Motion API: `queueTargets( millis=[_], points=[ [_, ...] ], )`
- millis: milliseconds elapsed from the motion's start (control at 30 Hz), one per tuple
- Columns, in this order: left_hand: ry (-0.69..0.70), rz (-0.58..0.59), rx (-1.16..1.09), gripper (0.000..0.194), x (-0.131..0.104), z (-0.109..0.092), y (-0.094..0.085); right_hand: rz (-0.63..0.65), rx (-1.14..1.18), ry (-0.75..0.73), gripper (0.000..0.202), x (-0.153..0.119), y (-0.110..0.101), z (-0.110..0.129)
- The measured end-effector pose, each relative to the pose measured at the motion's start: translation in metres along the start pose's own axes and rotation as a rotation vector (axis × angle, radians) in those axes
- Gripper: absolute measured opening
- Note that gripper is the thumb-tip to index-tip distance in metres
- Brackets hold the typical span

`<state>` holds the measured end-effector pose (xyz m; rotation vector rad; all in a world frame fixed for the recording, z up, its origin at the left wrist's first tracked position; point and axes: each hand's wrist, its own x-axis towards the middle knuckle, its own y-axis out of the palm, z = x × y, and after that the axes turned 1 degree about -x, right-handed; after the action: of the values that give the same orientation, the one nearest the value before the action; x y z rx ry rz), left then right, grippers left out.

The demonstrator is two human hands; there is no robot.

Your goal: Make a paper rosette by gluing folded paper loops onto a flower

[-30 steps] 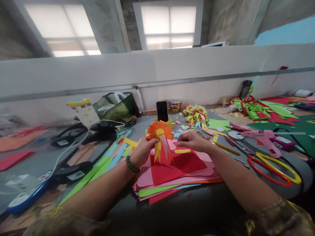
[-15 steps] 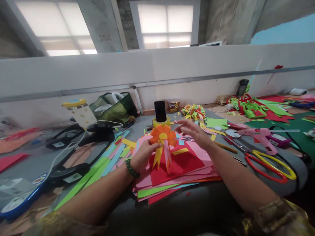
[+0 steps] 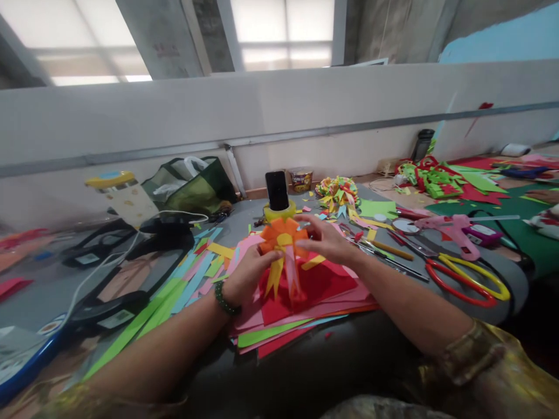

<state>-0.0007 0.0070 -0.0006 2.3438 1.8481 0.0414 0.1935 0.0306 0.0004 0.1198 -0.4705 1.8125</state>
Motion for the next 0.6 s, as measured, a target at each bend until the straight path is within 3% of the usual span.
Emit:
queueTargets(
  millis=[100,167,267,333,500,600],
  points=[
    [0.022,-0.109,-0.023,0.028,0.001,-0.011,-0.005,-0.302,0.084,-0.063,0.046,0.004,-0.022,0.000],
    [0.016,-0.117,-0.012,0.029,0.001,-0.017,-0.007,-0.520,0.082,-0.106,0.037,0.008,-0.037,-0.003],
    [0.008,-0.064,0.106,0.030,-0.001,-0.018,-0.008,-0.630,0.051,-0.105,0.031,0.011,-0.052,-0.009],
    [0.010,-0.042,0.173,0.032,-0.001,-0.015,-0.009,-0.495,-0.005,-0.064,0.031,0.010,-0.055,-0.010],
    [0.027,-0.084,0.114,0.036,0.006,-0.009,-0.013,0.388,-0.342,0.088,0.031,-0.001,-0.049,-0.002],
    [-0.011,-0.145,0.044,0.031,0.007,-0.014,-0.012,0.584,-0.446,0.158,0.023,-0.005,-0.041,-0.002]
  ],
)
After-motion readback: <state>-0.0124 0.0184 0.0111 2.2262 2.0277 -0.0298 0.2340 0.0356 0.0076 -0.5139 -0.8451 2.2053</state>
